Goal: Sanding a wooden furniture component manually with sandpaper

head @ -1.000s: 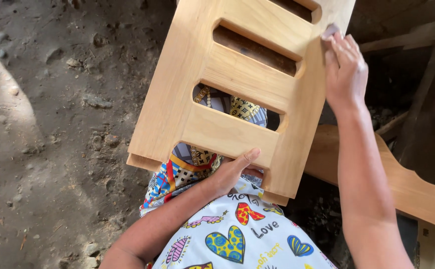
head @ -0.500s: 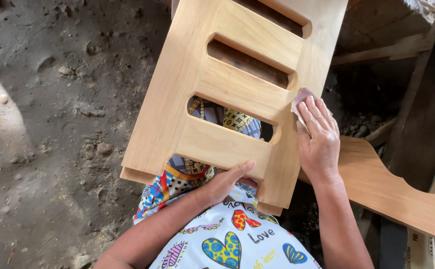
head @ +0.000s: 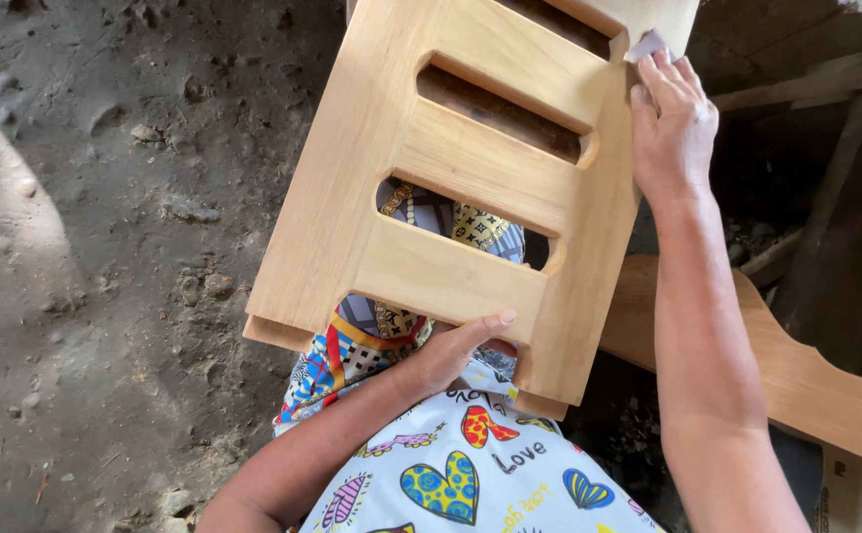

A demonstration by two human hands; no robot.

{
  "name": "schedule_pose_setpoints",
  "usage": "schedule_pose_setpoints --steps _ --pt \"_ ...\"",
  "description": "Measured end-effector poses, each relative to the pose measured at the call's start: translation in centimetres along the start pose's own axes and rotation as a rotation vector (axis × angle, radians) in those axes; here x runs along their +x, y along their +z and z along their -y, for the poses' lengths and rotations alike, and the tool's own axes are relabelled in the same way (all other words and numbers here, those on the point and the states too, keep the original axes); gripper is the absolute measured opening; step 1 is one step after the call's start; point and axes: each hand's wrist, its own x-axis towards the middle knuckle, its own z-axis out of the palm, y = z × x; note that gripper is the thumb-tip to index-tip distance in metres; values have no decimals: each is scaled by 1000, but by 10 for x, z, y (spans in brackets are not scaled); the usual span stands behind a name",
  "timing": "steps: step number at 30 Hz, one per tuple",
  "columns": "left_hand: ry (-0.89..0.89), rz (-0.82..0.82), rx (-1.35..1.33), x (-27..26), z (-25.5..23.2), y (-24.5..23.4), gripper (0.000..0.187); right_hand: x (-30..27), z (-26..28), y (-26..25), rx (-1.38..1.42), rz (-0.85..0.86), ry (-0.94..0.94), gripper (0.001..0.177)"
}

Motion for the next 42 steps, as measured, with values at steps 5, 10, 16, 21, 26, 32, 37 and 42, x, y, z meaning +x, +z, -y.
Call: schedule_pose_setpoints --steps 5,10,16,21,26,32,37,42 --pt "5 -5 -33 -3 2 1 39 -68 75 -31 6 22 -115 34" --pt "55 -124 -202 3 18 1 50 -130 100 -36 -45 -29 -97 33" --pt "64 -170 -201 0 0 6 53 -86 40 -13 -89 -91 -206 27" --pt "85 -172 -209 5 21 -1 61 0 -53 14 -103 -160 -351 26" --pt "82 -169 -249 6 24 2 57 -16 -15 1 -48 -111 -310 31" --pt "65 -174 -262 2 11 7 61 -110 95 -37 -39 -39 -172 34" --pt "12 -223 -209 -5 -14 13 60 -141 104 -39 -25 5 -76 37" --pt "160 107 78 -11 -28 12 63 -80 68 -28 -5 -22 -116 29"
